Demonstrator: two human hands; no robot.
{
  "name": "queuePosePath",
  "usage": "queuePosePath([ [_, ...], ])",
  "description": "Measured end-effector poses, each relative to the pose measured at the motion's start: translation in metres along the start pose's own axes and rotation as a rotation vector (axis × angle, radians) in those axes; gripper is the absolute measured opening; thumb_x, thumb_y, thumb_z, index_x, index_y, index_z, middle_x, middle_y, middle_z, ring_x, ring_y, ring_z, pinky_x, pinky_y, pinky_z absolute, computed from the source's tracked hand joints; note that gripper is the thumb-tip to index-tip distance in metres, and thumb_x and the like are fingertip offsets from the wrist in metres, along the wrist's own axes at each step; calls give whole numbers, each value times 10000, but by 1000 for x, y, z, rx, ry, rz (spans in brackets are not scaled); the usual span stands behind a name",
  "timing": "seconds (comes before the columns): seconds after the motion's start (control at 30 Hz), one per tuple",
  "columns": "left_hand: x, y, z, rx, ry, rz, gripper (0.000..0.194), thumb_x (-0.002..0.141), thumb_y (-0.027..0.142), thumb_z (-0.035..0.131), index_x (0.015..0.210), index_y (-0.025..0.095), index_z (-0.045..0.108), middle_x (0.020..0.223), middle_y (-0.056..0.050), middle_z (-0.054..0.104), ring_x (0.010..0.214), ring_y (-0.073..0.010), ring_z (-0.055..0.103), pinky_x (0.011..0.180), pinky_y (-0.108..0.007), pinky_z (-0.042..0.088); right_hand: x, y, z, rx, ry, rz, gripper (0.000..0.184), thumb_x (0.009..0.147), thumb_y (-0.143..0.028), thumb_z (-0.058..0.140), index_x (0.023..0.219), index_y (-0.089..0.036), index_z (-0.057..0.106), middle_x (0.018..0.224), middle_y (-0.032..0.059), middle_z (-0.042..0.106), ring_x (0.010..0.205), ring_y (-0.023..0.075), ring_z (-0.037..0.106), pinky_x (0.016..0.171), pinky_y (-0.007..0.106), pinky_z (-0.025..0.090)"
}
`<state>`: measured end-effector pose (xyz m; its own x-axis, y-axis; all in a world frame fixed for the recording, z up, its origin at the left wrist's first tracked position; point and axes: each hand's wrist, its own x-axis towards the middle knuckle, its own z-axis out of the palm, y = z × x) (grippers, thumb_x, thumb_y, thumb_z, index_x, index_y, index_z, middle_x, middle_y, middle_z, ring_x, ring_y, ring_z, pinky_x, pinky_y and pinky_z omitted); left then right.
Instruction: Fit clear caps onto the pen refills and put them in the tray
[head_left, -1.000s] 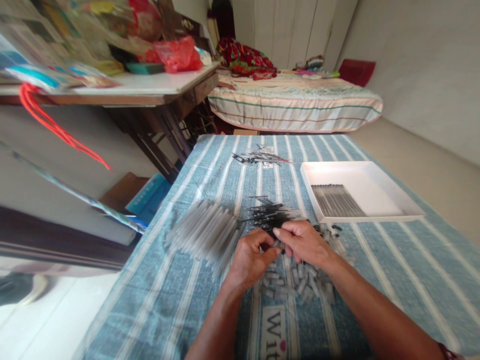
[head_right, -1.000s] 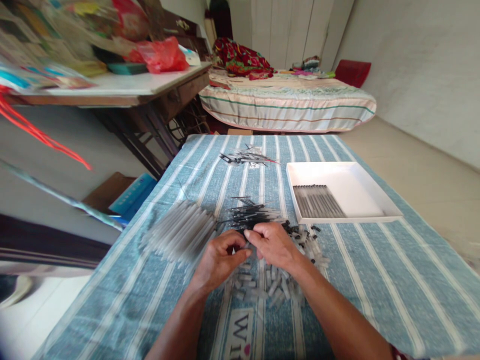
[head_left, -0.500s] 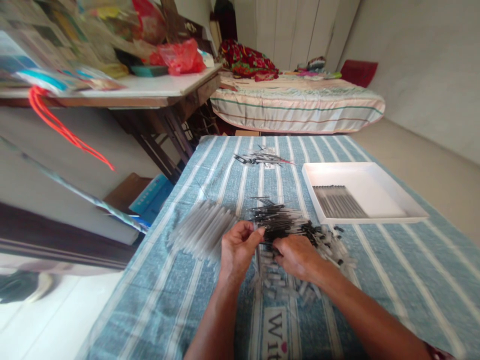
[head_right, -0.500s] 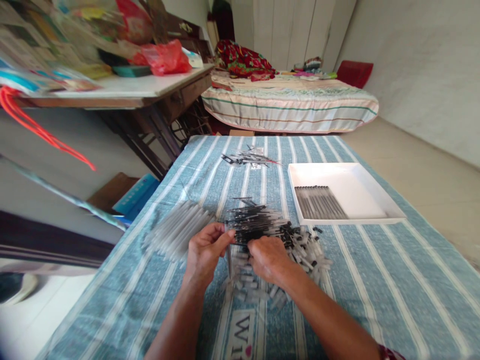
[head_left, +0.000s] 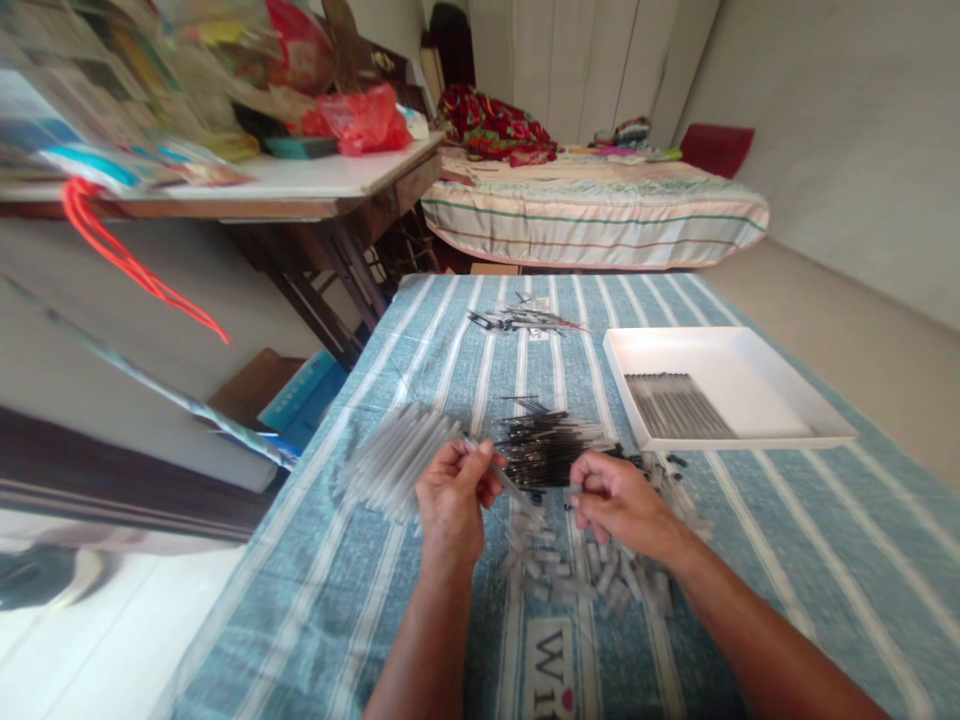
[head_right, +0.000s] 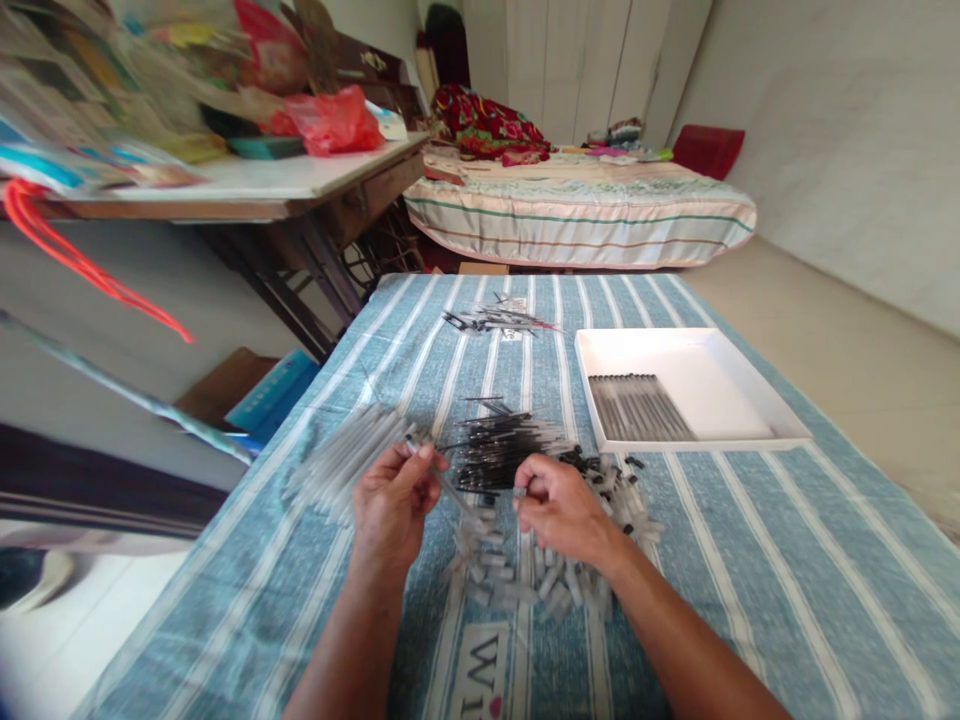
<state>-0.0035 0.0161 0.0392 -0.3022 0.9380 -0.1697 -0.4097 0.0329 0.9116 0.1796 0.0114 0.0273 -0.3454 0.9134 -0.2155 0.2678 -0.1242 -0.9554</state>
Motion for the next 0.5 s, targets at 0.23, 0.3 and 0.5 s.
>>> queuePosePath([
  [0.23,0,2,1,-78,-20,-37,216,630,255,715,734,156,554,574,16,649,354,-56,499,340,-150,308,-13,15,6,468,200,-60,170,683,-295,651,742,-171,550,410,-82,466,341,49,335,336,159,194],
  [0.3,-1,2,2,-81,-15,-45,220,625,250,719,722,155,546,576,12,652,356,-57,501,347,-153,323,-14,16,8,558,207,-68,171,671,-281,670,728,-168,555,418,-76,485,341,48,346,337,160,196],
  [0.5,-2,0,3,-98,-20,-45,214,627,237,717,697,157,531,575,11,656,361,-62,506,347,-159,338,-16,11,13,747,155,-110,180,681,-240,661,739,-182,501,584,-5,652,374,93,494,392,199,357],
])
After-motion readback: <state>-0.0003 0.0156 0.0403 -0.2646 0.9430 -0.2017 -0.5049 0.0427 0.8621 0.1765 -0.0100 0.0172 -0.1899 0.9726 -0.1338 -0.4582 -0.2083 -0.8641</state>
